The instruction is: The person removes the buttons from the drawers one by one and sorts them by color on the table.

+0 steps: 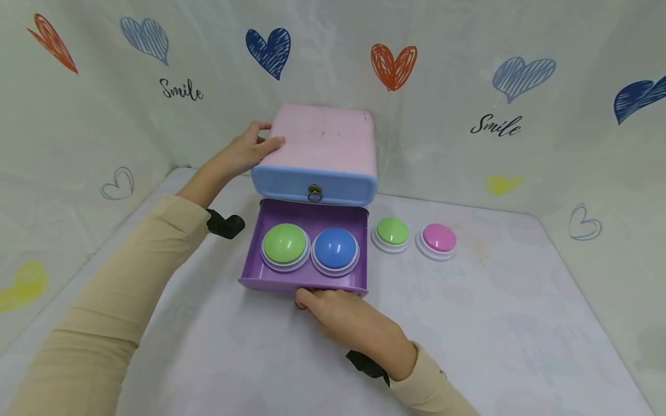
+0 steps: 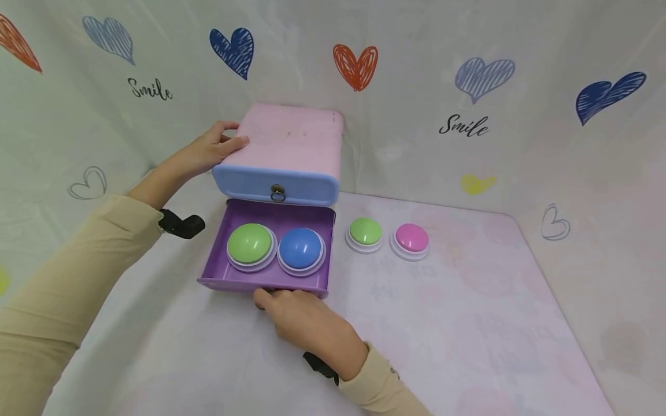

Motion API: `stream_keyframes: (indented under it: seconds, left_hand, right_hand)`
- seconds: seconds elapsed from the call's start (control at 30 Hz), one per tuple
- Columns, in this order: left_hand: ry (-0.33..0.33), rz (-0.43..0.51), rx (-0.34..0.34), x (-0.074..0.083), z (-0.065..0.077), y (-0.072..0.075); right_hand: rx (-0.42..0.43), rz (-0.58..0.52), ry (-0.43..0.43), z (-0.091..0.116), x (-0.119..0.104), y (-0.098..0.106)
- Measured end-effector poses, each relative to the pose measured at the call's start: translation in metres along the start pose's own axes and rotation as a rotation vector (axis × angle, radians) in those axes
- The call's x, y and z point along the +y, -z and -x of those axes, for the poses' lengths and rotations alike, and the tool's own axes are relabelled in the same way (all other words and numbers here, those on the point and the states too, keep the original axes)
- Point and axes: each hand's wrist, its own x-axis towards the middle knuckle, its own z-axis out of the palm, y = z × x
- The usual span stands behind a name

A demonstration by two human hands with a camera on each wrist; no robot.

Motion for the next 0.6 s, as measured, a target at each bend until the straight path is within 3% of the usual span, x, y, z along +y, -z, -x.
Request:
stream_keyframes:
  seconds: [0.3,0.6]
  left_hand:
    - [-0.002,-0.006,0.008,-0.001,-0.001,0.000]
    - [-0.003,0.002,0.001,-0.002,-0.002,-0.001]
  right_hand:
    - [-0.066,-0.028,-0.040,0.004,-0.004,0.007]
    - [-0.088,-0.215,-0.048,0.014,-0.003,0.033]
